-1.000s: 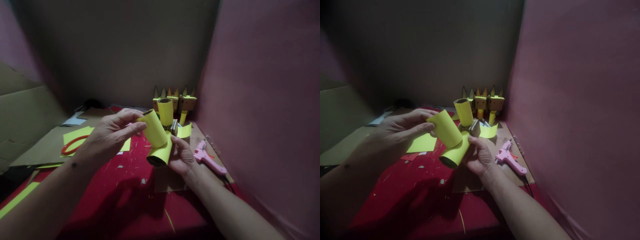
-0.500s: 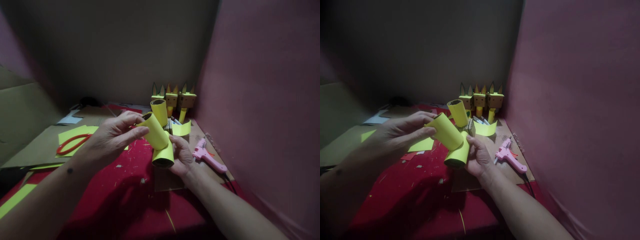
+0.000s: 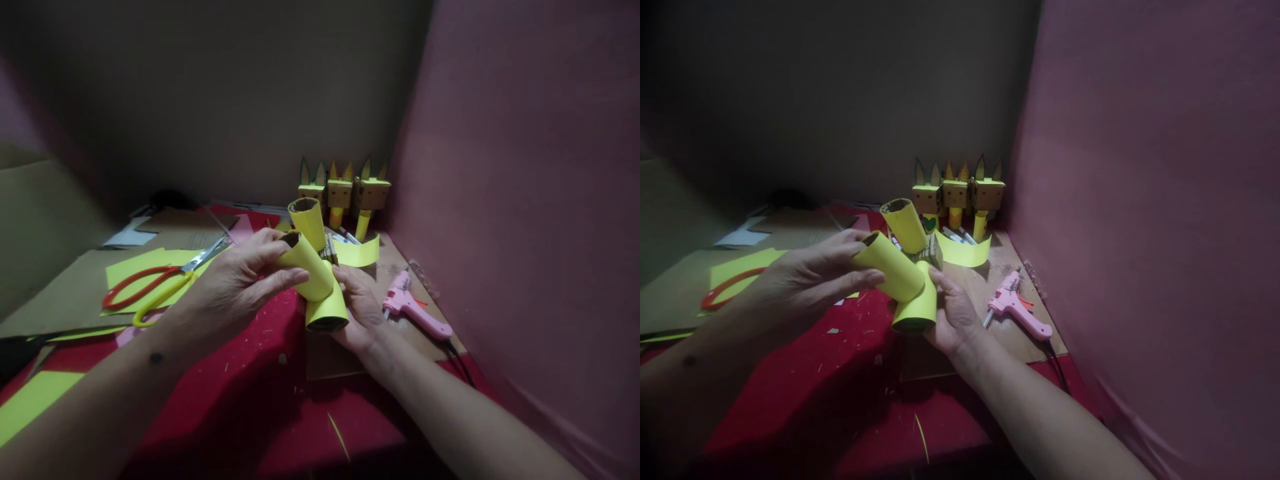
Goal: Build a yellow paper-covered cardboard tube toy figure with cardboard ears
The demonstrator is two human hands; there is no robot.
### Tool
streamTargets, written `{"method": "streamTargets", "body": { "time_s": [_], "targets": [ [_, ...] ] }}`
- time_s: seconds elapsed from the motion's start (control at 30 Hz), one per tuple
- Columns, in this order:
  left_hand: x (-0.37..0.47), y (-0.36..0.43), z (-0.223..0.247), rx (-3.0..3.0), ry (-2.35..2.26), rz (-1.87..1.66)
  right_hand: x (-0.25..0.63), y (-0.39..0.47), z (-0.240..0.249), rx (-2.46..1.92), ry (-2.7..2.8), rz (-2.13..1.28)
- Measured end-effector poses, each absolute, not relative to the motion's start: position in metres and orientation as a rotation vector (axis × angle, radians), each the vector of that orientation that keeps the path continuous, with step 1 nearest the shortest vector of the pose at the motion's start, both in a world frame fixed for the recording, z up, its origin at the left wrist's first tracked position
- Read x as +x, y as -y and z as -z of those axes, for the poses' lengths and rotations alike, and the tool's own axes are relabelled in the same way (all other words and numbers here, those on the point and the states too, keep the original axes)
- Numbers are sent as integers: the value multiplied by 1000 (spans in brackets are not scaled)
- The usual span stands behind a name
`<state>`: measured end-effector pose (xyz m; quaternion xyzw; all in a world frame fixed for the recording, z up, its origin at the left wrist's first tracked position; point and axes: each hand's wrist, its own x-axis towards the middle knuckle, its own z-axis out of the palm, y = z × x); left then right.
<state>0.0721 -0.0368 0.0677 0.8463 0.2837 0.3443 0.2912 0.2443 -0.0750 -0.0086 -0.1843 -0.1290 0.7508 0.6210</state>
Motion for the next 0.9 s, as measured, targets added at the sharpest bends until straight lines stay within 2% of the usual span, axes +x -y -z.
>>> {"method": "streamTargets", "body": {
  "time_s": [0.47, 0.67, 0.9],
  "targets": [
    [72, 38, -64, 2419, -721, -1030, 244, 74, 2, -476, 178, -1737],
    [70, 42, -65, 2276, -752, -1241, 243, 73, 2, -517, 149, -1684],
    [74, 43, -63, 2019, -845, -1255, 239, 74, 3, -561, 129, -1638]
  ]
}}
